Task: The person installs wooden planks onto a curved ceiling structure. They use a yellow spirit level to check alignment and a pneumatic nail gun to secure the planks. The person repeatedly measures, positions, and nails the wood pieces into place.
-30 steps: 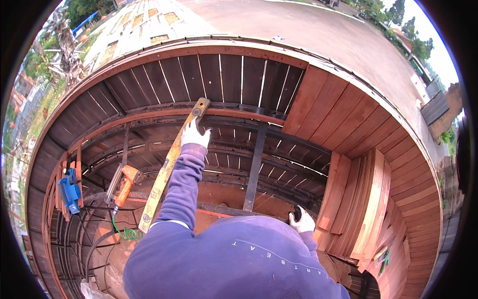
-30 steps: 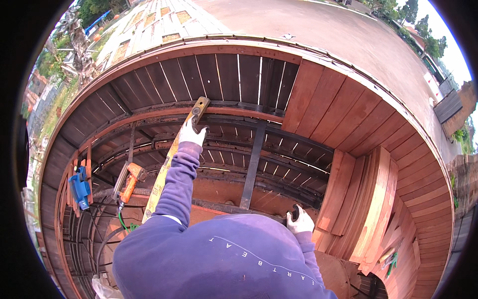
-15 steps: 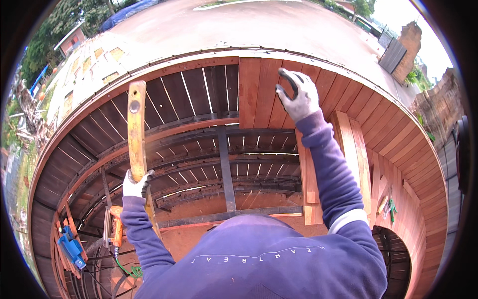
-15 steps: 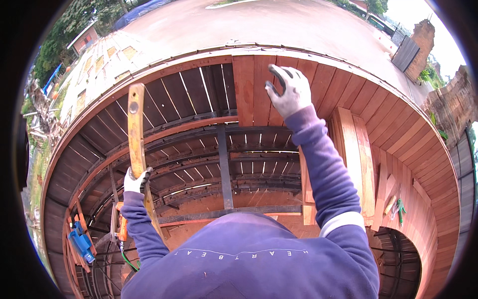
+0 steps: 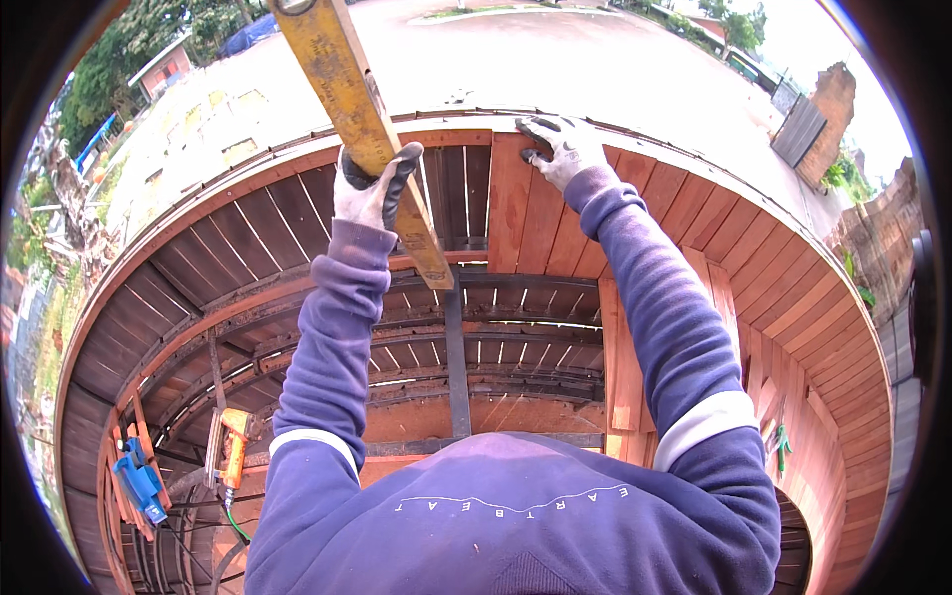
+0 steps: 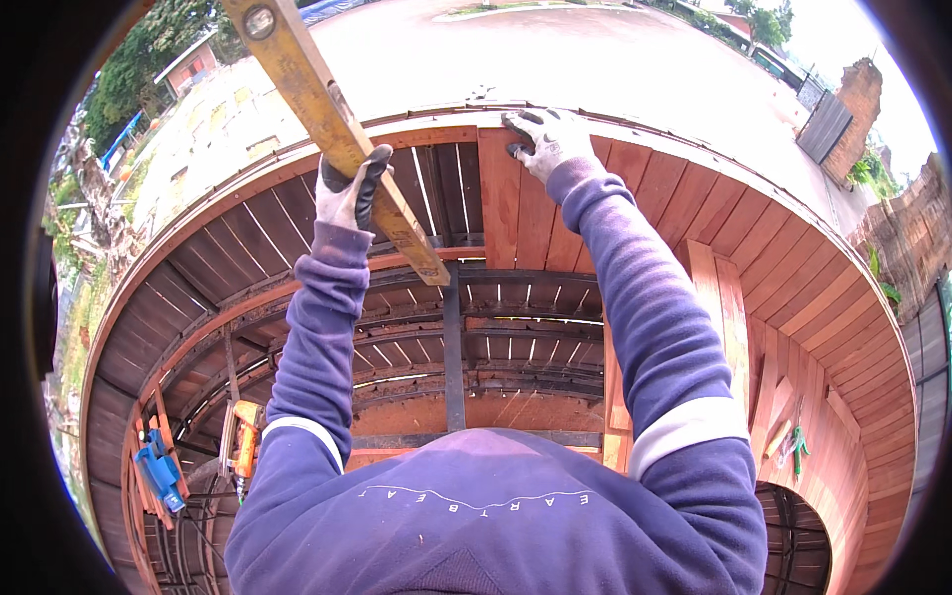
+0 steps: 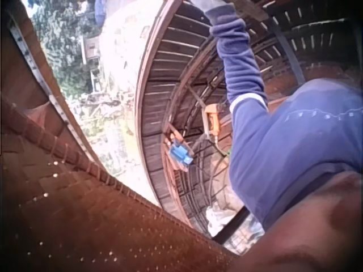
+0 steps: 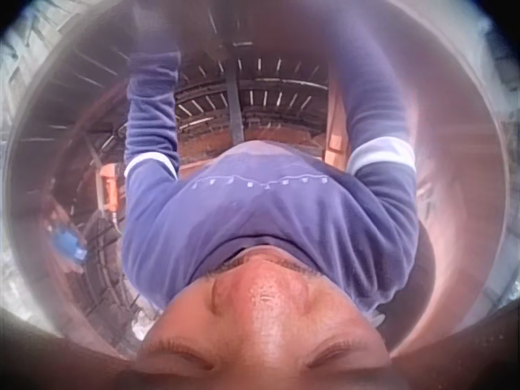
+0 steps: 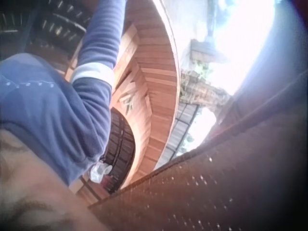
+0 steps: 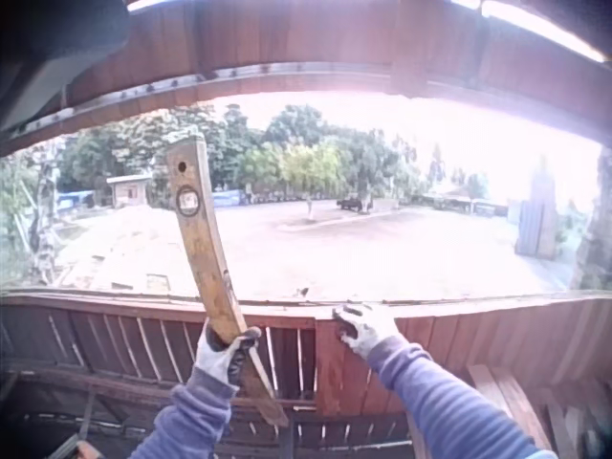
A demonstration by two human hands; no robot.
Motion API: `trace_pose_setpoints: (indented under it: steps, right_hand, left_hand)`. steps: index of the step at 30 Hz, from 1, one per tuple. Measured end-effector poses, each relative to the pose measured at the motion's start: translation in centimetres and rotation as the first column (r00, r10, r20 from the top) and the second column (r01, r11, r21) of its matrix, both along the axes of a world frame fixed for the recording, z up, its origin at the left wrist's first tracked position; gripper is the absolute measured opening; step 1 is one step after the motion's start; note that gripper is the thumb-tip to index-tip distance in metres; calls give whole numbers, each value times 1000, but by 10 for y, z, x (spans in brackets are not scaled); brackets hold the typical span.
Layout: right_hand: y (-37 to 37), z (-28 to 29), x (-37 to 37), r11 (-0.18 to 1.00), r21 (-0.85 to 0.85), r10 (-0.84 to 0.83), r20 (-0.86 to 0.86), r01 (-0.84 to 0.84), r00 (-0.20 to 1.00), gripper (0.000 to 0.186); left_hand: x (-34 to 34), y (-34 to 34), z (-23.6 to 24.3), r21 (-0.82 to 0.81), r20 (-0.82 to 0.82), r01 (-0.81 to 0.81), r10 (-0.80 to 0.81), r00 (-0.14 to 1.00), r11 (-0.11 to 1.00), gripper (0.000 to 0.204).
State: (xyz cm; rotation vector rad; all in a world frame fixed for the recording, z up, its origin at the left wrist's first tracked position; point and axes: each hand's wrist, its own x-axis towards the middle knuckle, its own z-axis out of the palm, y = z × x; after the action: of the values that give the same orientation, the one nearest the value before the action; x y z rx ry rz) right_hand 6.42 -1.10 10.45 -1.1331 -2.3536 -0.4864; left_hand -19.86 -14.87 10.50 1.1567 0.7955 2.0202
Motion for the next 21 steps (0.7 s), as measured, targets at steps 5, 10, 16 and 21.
trace_pose_setpoints:
  steps: [5,10,16,21]
  right_hand:
    - [2,-1,2,997,-63,-33,30,35,999,47]
    - [-3,4,2,993,-96,-67,83,75,994,48]
    - [-2,3,2,998,-41,-46,42,48,998,46]
    - [0,1,3,997,-35,-63,49,65,997,47]
  left_hand:
    - [26,64,-17,-13,-2,47,-47,999,999,45]
    - [44,99,-34,-32,-33,63,-64,997,997,41]
    - [40,117,-75,-21,-5,269,-269,963,963,31]
    - [41,111,-147,-248,-278,75,-145,950,966,29]
